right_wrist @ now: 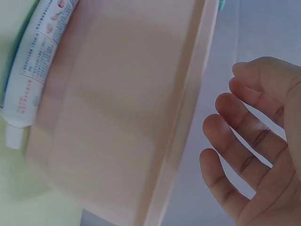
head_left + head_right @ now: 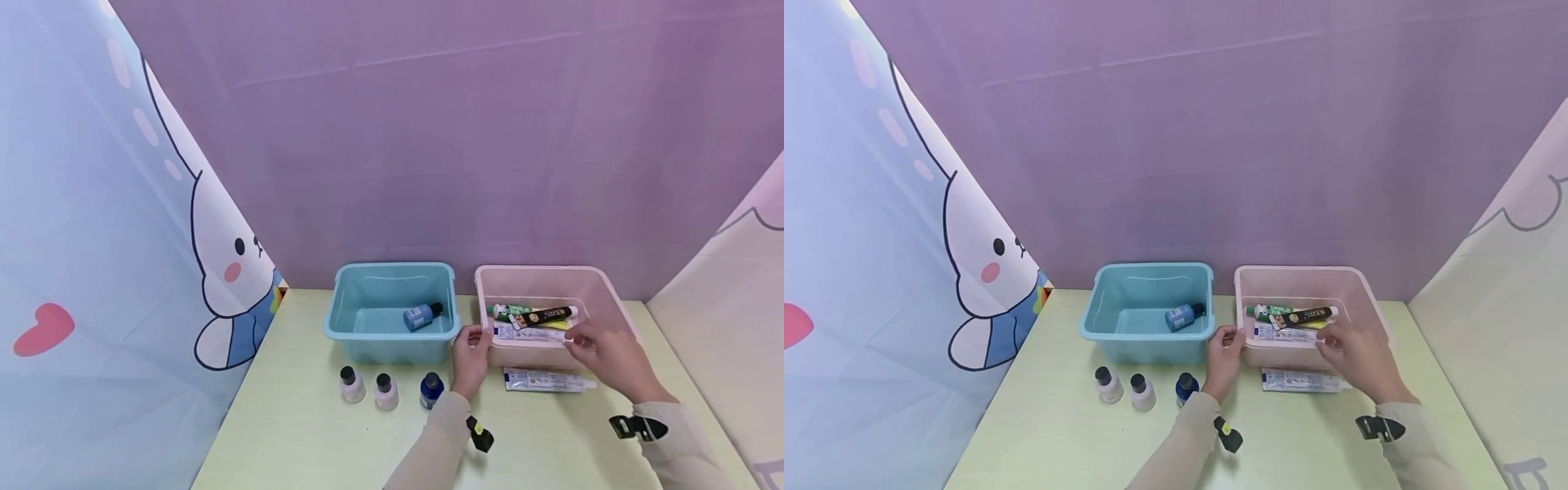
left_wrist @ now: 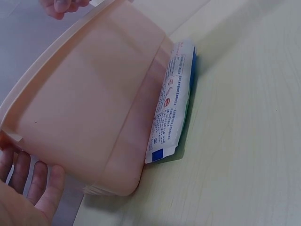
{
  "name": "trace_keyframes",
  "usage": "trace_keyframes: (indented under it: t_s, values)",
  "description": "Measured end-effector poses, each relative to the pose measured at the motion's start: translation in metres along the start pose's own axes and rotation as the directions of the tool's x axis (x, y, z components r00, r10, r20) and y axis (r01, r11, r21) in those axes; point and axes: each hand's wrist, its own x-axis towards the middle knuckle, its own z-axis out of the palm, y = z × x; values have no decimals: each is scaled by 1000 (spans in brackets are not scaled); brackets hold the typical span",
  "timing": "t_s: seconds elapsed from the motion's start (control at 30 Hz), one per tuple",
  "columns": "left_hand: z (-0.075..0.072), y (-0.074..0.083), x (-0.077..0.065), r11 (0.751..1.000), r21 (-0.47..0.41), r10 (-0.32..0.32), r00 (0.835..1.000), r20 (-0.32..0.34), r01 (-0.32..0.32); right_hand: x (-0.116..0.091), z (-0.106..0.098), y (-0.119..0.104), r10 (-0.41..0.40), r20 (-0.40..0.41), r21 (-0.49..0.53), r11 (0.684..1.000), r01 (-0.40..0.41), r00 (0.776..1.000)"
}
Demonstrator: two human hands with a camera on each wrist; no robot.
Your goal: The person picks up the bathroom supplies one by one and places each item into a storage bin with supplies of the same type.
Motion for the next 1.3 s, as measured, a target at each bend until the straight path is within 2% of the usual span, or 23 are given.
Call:
trace_keyframes:
  t_s: [0.43,0.87,1.13,1.3]
  values:
    - [-1,0,0,1000,-8,3,1000,6,-3,-26,14,-4,102,52,12,995,-103,993]
    - [0,0,0,1000,-9,13,1000,-7,-13,-49,45,0,134,66,22,991,-136,989]
    - [0,-1,0,1000,-9,22,1000,3,-22,-58,61,6,198,139,36,978,-205,970]
    - [0,-2,1,1000,-18,16,1000,0,-16,-62,70,9,193,124,17,980,-197,973]
